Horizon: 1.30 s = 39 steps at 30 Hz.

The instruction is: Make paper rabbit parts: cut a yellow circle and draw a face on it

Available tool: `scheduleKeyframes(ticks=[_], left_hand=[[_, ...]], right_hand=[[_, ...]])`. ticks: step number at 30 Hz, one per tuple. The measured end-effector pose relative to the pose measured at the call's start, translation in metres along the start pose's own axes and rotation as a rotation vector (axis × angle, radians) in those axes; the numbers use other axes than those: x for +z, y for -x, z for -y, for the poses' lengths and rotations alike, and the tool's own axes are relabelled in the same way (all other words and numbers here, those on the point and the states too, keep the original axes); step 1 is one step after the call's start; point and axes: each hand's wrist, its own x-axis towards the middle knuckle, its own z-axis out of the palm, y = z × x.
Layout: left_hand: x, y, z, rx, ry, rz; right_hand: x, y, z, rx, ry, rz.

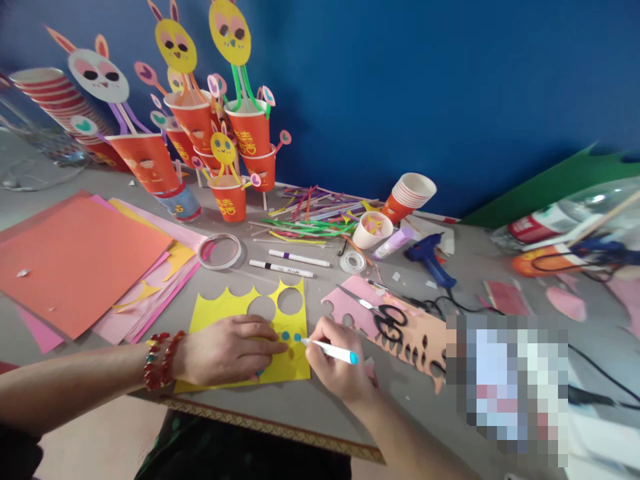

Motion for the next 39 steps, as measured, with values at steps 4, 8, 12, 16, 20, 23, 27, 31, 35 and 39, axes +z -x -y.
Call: scheduleKeyframes(ticks=[4, 8, 12, 16, 20, 23, 27, 31, 35, 39], left_hand=[[-0.0012, -0.0008, 0.0001, 0.002, 0.007, -0.012], [-0.0005, -0.0005, 0.0008, 0.002, 0.001, -0.004], [0.0001, -0.0003, 0.0009, 0.005, -0.006, 0.001], [0.0, -0.0001, 0.0006, 0.003, 0.001, 0.003], [0.0001, 0.0006, 0.0006, 0.002, 0.004, 0.012], [0.0001, 0.001, 0.0006, -0.003, 0.003, 0.016], [-0.0005, 0.0007, 0.0006, -0.002, -0.002, 0.011], [-0.0011, -0.0003, 0.0005, -0.003, -0.006, 0.002], [-0.001, -0.0003, 0.0003, -0.004, -0.005, 0.004], [-0.0012, -0.0002, 0.0001, -0.006, -0.007, 0.01]], right_hand=[[-0.0001, -0.0001, -0.0003, -0.001, 0.008, -0.005], [-0.0002, 0.0, -0.001, -0.009, 0.01, -0.023], [0.0003, 0.0008, -0.0021, -0.006, 0.002, -0.024], [0.0013, 0.001, -0.0038, 0.002, 0.005, -0.032], [0.0022, 0.0006, -0.0048, -0.001, 0.01, -0.039], [0.0025, 0.0004, -0.0044, -0.003, 0.017, -0.044], [0.0023, -0.0001, -0.0037, -0.005, 0.028, -0.044], [0.0023, -0.0002, -0.0038, -0.006, 0.035, -0.044], [0.0028, -0.0004, -0.004, -0.009, 0.045, -0.043], [0.0028, -0.0009, -0.0032, -0.01, 0.051, -0.043]])
